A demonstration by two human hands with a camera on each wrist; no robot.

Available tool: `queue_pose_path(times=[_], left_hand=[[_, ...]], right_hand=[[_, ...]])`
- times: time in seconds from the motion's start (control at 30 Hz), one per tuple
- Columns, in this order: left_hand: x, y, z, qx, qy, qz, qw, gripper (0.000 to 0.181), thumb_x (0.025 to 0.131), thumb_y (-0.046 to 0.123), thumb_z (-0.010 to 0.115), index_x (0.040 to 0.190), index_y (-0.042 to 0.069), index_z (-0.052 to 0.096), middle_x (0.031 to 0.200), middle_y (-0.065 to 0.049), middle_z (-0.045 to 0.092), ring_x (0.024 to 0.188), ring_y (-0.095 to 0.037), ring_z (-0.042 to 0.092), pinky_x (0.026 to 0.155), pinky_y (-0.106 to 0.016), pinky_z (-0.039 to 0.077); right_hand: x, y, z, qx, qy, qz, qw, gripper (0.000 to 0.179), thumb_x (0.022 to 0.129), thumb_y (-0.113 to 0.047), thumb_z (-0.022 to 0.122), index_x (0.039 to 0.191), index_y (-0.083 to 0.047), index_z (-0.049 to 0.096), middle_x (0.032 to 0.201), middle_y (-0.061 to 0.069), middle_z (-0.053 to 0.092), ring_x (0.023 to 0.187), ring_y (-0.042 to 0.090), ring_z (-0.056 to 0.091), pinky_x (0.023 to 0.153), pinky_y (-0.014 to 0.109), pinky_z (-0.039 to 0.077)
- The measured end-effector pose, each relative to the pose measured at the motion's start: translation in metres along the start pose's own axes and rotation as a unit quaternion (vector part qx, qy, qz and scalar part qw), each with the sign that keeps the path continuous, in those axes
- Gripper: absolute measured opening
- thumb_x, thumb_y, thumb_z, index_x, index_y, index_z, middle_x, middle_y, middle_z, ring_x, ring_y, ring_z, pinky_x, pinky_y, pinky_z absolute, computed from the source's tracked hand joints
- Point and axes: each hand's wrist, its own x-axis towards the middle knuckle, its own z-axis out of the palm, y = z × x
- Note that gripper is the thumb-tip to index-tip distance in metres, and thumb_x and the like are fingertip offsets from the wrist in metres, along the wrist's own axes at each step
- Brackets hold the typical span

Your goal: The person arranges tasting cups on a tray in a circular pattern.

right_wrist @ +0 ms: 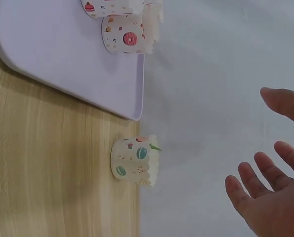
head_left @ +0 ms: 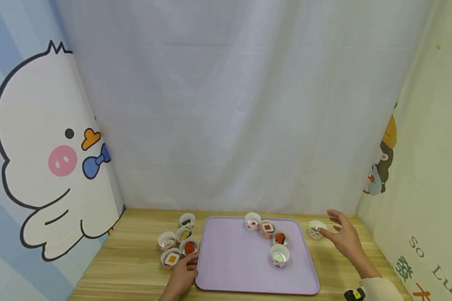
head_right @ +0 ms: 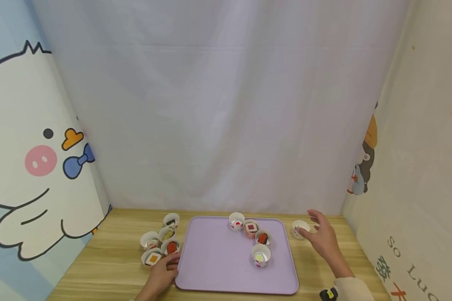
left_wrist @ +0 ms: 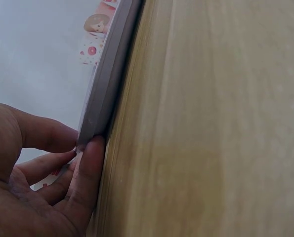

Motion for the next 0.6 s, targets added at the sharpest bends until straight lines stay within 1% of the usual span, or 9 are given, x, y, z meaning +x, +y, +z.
queue_pose_path(times=[0.13, 0.33, 0.6], left_hand=[[0.0, 0.0, 0.0, 0.002, -0.002, -0.003, 1.0, 0.055, 0.071, -0.009, 0.056, 0.125, -0.011, 0.058, 0.107, -0.022, 0.064, 0.092, -0.025, 0.063, 0.062, -0.028, 0.054], [-0.001, -0.001, 0.0, -0.011, -0.002, -0.01, 0.9999, 0.054, 0.071, -0.009, 0.055, 0.125, -0.009, 0.059, 0.109, -0.022, 0.064, 0.09, -0.021, 0.062, 0.056, -0.028, 0.054], [0.0, -0.003, 0.002, -0.017, -0.005, -0.008, 0.9998, 0.055, 0.07, -0.009, 0.055, 0.125, -0.009, 0.059, 0.108, -0.022, 0.064, 0.088, -0.02, 0.062, 0.055, -0.029, 0.054]], right_hand=[[0.004, 0.01, 0.001, 0.012, -0.013, 0.008, 0.9998, 0.072, 0.087, -0.022, 0.073, 0.142, 0.006, 0.037, 0.143, 0.03, 0.043, 0.13, 0.046, 0.041, 0.104, 0.059, 0.038], [0.01, 0.024, 0.005, 0.027, -0.032, 0.048, 0.998, 0.079, 0.088, -0.025, 0.073, 0.147, 0.005, 0.03, 0.149, 0.03, 0.036, 0.136, 0.048, 0.034, 0.109, 0.06, 0.033], [0.019, 0.046, 0.017, 0.03, -0.042, 0.088, 0.9947, 0.083, 0.089, -0.022, 0.072, 0.149, 0.006, 0.023, 0.151, 0.031, 0.03, 0.136, 0.049, 0.033, 0.11, 0.06, 0.033]])
